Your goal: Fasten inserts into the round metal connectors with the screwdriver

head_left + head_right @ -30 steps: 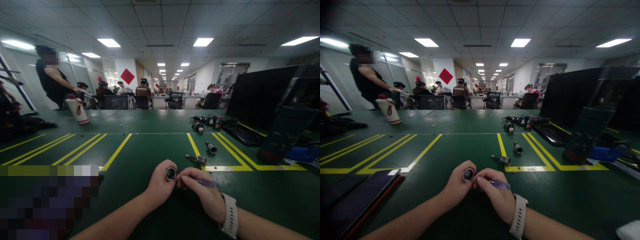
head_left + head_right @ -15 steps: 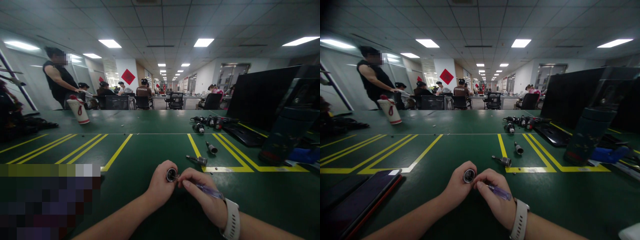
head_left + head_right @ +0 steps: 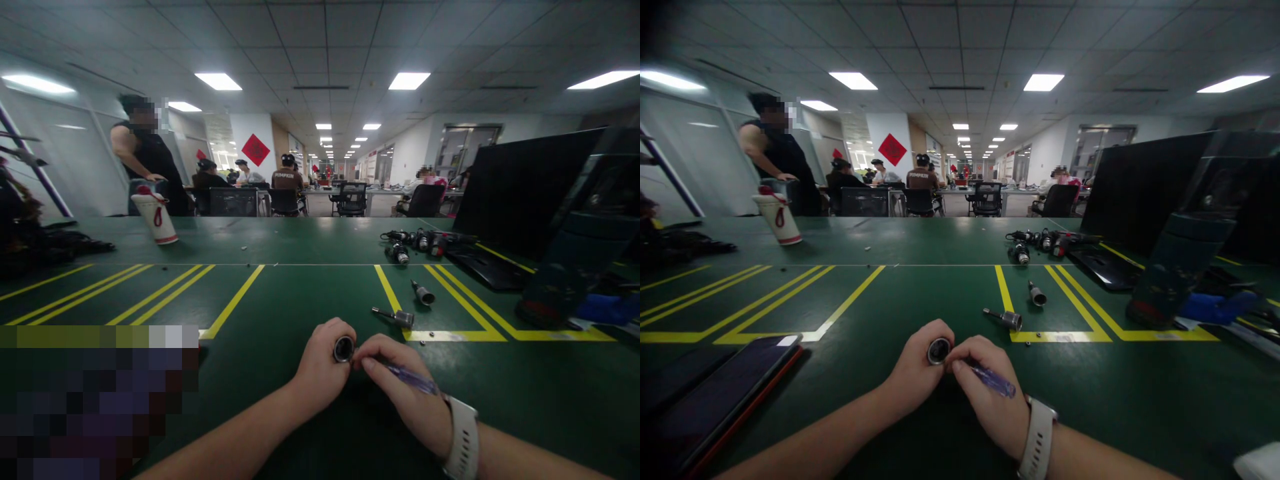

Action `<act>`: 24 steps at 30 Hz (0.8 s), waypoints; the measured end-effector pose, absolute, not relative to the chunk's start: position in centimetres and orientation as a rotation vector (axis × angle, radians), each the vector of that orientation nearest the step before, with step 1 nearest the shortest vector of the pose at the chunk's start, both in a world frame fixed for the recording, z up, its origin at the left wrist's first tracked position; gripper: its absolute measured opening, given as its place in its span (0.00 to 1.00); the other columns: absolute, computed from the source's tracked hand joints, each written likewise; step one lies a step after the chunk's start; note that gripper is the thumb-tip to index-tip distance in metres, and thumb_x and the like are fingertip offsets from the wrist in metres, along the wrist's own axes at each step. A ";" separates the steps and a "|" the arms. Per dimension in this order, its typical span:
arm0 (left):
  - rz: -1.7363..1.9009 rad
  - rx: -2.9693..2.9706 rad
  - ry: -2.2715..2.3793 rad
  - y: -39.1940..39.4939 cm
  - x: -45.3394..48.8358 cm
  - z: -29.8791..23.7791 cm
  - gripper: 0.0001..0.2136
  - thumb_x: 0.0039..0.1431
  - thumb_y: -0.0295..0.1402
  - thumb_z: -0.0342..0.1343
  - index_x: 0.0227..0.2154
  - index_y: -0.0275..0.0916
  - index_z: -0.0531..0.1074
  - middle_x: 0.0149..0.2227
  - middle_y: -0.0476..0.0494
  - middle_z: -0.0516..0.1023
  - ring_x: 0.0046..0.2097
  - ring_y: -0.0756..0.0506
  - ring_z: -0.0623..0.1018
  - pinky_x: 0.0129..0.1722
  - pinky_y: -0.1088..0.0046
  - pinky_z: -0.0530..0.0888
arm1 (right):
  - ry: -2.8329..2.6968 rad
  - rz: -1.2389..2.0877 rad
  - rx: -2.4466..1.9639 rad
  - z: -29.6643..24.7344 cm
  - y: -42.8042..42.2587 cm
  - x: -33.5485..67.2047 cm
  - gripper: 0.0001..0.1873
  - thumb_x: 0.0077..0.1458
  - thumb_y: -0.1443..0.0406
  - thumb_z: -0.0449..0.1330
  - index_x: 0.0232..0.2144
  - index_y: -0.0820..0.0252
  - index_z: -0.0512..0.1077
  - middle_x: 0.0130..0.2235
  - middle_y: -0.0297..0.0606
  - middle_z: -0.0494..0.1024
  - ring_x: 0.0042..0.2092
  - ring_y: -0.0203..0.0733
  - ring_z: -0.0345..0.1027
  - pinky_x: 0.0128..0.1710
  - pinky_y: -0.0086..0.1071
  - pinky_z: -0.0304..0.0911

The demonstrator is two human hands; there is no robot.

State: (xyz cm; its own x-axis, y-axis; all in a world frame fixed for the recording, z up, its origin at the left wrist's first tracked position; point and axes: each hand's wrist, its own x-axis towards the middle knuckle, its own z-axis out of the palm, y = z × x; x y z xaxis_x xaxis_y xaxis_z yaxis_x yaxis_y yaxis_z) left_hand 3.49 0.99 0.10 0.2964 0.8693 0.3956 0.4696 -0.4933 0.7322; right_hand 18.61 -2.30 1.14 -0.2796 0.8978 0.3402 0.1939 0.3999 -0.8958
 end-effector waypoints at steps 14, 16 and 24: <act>1.068 2.101 1.142 1.0 3.4 0.3 0.07 0.42 0.20 0.53 0.19 0.39 0.63 0.24 0.52 0.65 0.29 0.48 0.68 0.29 0.73 0.62 | -1.558 1.180 -0.965 1.2 -1.9 18.8 0.08 0.52 0.65 0.55 0.28 0.61 0.74 0.29 0.37 0.75 0.32 0.40 0.67 0.32 0.33 0.62; 1.088 2.113 1.178 1.1 3.4 0.2 0.07 0.42 0.21 0.53 0.19 0.39 0.64 0.24 0.51 0.66 0.29 0.47 0.68 0.29 0.73 0.62 | -1.593 1.122 -0.985 1.1 -2.0 18.8 0.08 0.53 0.66 0.55 0.29 0.61 0.74 0.29 0.37 0.76 0.32 0.40 0.67 0.33 0.33 0.61; 1.145 2.127 1.214 1.1 3.5 0.0 0.08 0.39 0.19 0.52 0.18 0.39 0.63 0.23 0.53 0.64 0.29 0.48 0.66 0.32 0.70 0.60 | -1.644 1.148 -0.952 0.9 -1.9 18.7 0.08 0.53 0.67 0.55 0.30 0.61 0.74 0.30 0.37 0.75 0.32 0.39 0.67 0.32 0.32 0.62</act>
State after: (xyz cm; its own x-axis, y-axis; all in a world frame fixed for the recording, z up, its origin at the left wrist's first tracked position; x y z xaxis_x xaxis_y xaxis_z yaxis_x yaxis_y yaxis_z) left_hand 3.49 1.05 0.03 0.2743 0.8528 0.4445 0.4937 -0.5215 0.6959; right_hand 18.71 -1.91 0.92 -0.3095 0.9216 0.2341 0.0974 0.2756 -0.9563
